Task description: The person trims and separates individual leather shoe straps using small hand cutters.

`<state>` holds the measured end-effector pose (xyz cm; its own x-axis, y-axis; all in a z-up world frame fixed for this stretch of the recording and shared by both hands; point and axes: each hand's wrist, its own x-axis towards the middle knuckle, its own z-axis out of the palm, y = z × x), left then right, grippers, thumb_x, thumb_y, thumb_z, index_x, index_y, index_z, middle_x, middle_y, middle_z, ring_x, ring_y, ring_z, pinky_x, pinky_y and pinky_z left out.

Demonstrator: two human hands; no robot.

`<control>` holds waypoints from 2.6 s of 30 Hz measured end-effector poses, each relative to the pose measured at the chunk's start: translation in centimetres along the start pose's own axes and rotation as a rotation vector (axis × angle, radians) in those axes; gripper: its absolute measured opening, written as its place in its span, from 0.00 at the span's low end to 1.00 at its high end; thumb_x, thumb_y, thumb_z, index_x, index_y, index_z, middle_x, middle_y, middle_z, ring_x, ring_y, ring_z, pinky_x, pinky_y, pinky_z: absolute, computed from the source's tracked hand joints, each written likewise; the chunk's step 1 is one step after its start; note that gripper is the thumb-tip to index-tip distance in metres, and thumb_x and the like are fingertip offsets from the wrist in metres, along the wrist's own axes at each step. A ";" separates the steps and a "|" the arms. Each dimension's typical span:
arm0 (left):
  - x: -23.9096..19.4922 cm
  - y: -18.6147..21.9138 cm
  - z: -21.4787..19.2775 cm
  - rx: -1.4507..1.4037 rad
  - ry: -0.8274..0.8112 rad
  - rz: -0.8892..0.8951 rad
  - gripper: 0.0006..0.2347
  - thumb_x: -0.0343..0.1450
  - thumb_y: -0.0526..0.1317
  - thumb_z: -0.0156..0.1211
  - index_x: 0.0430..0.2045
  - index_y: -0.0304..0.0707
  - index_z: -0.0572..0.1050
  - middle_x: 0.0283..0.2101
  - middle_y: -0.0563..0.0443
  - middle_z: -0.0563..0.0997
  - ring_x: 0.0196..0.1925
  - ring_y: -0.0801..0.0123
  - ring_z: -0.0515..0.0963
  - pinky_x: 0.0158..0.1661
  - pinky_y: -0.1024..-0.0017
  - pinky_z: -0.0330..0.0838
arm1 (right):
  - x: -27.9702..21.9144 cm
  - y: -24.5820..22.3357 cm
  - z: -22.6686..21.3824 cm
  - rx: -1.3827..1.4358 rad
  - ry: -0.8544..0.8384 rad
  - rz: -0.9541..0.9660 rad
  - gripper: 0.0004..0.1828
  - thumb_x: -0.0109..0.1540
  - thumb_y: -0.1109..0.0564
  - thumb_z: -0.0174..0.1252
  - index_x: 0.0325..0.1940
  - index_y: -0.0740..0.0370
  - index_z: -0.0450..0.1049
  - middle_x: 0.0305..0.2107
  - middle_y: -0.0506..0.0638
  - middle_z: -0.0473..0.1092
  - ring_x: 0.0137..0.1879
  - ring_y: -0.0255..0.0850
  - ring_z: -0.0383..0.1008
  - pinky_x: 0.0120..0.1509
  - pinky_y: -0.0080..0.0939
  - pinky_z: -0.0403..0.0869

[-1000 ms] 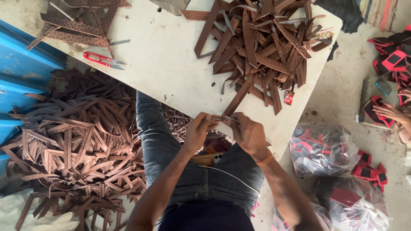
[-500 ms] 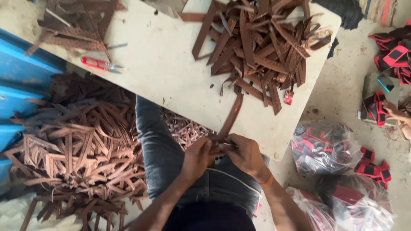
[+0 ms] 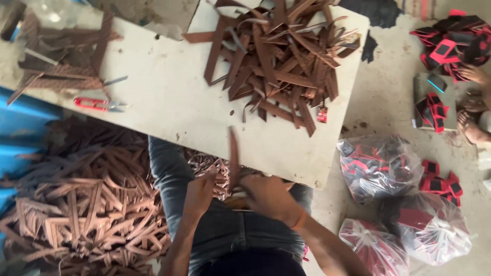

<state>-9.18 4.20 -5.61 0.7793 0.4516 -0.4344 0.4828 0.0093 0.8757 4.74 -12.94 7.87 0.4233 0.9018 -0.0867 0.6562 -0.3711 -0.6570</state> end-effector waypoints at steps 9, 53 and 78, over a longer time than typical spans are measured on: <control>-2.0 0.6 -2.6 -0.226 0.135 0.076 0.15 0.77 0.48 0.55 0.32 0.33 0.82 0.27 0.49 0.84 0.28 0.74 0.81 0.31 0.75 0.72 | -1.4 10.5 -2.6 1.167 0.451 0.204 0.25 0.69 0.42 0.47 0.61 0.58 0.77 0.46 0.48 0.79 0.47 0.34 0.80 0.59 0.35 0.78; 23.7 21.5 17.3 1.125 0.083 0.945 0.15 0.71 0.32 0.57 0.51 0.24 0.72 0.50 0.35 0.77 0.39 0.58 0.83 0.32 0.67 0.81 | -1.6 14.0 -4.6 -0.158 0.916 0.300 0.15 0.63 0.57 0.63 0.55 0.55 0.77 0.52 0.49 0.77 0.36 0.43 0.81 0.41 0.42 0.78; 2.6 9.8 7.4 0.075 -0.065 0.281 0.13 0.76 0.42 0.61 0.51 0.36 0.79 0.35 0.44 0.86 0.33 0.63 0.86 0.36 0.68 0.77 | -4.8 6.0 5.7 1.228 0.501 0.506 0.18 0.71 0.51 0.56 0.42 0.72 0.77 0.13 0.40 0.57 0.18 0.27 0.52 0.22 0.31 0.52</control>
<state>0.47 -1.13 0.26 0.9094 0.3689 -0.1921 0.2710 -0.1750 0.9465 3.10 -18.28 0.11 0.7886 0.4628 -0.4048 -0.4721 0.0338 -0.8809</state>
